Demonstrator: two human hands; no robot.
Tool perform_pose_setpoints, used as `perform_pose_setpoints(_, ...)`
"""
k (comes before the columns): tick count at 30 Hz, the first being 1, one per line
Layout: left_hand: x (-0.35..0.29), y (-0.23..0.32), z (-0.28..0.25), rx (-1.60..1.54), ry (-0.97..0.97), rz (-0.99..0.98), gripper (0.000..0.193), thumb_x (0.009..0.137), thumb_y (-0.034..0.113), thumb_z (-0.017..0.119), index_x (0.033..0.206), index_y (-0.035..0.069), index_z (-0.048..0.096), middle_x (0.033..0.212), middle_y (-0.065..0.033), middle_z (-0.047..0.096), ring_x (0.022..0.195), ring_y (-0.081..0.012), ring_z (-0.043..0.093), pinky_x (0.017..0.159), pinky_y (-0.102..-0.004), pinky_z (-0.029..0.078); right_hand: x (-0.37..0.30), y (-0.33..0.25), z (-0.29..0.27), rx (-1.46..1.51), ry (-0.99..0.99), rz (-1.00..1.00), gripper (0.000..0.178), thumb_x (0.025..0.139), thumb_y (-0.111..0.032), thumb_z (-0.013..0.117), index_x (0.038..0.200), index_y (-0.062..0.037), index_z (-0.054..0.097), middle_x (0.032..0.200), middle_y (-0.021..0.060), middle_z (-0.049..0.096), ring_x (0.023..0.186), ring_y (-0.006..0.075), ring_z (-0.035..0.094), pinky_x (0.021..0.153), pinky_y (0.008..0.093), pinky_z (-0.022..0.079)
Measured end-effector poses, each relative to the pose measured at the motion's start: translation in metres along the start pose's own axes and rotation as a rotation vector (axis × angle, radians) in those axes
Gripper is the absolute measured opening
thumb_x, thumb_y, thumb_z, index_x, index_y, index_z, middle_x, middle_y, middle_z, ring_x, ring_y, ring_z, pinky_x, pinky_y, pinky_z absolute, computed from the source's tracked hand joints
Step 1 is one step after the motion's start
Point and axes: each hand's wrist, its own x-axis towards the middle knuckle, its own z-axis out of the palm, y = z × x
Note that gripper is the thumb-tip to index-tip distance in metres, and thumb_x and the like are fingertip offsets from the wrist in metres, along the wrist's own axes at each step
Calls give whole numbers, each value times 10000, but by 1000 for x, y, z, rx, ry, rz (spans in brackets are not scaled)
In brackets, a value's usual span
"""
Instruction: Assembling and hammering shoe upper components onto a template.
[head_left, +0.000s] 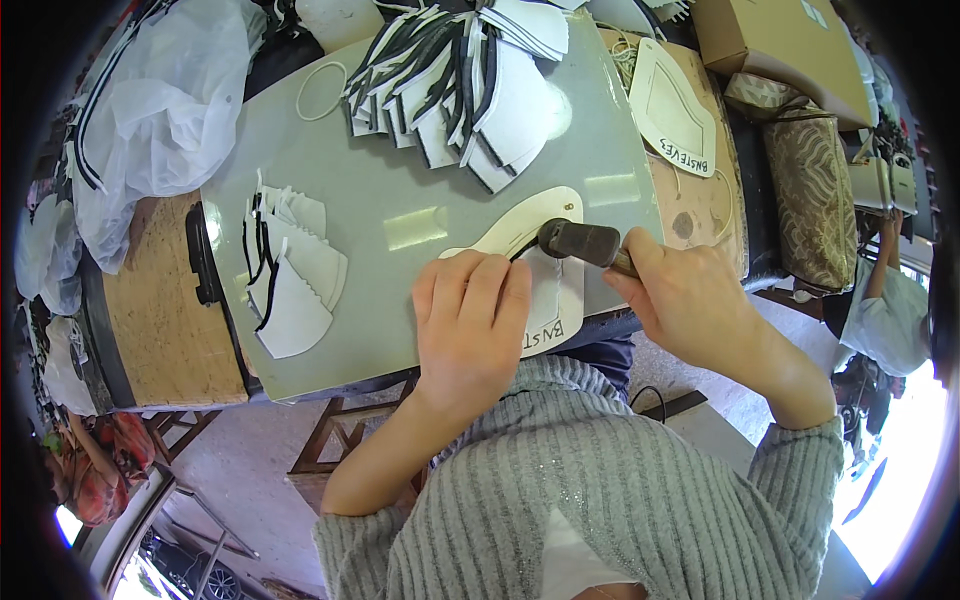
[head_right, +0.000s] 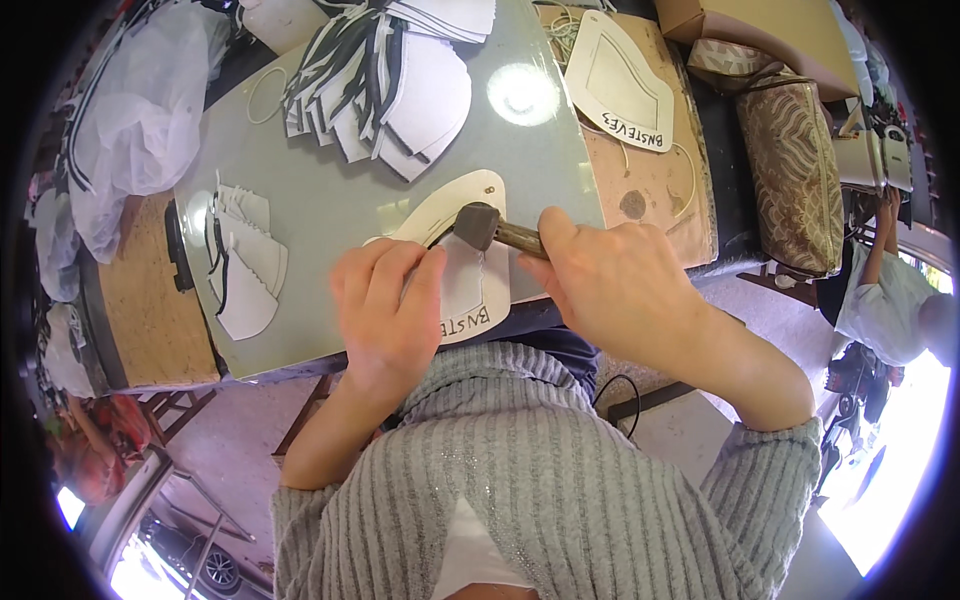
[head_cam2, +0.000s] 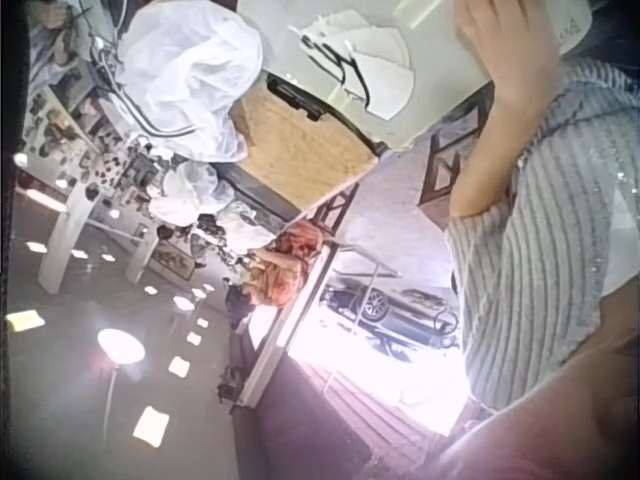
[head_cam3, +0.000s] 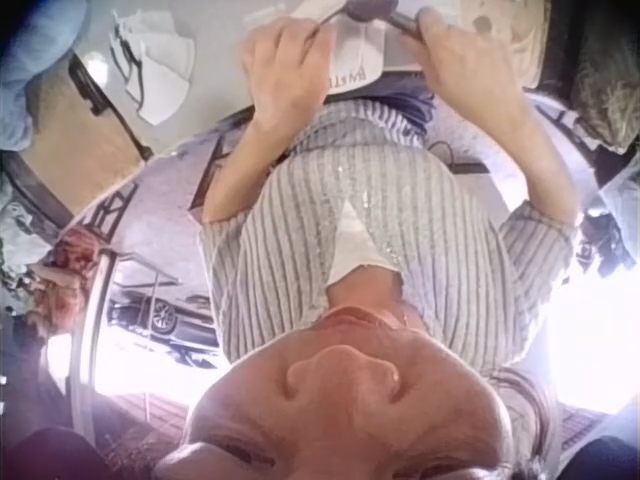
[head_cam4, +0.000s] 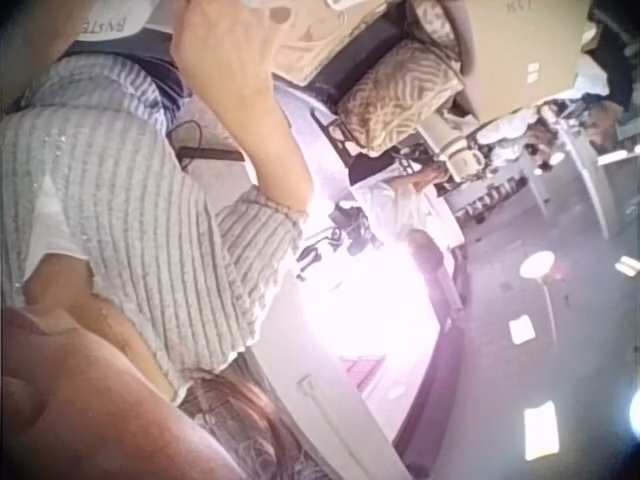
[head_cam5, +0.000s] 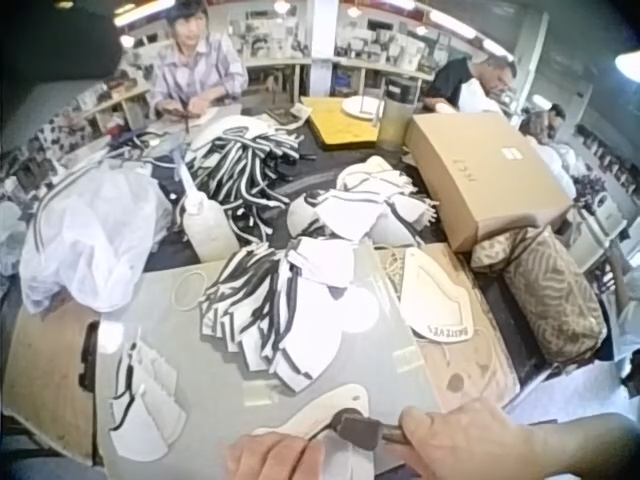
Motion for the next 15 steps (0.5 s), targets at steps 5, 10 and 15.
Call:
perform_pose_setpoints(5,-2,0,-1,-140,40,-124,277,736,26,716,1012,26,699,968,-70,619,954,-275,601,844,-406,447,-2,-3,-2,3,-11,15,308,963,-268,615,859,-15,476,561,149,582,532,370,620,493,452,474)
perform_pose_setpoints(10,-3,-2,0,-135,25,-80,240,777,9,739,1015,12,710,948,-84,631,921,-282,598,843,-399,442,-2,-3,-4,3,-27,31,309,969,-274,605,870,-12,474,575,151,591,543,381,621,493,456,469)
perform_pose_setpoints(15,0,0,-3,-176,23,-205,338,693,58,702,1030,31,702,1015,-50,600,1000,-244,581,891,-415,407,-2,-5,-5,37,-46,54,303,973,-269,600,886,-13,466,591,157,596,550,385,621,495,469,469)
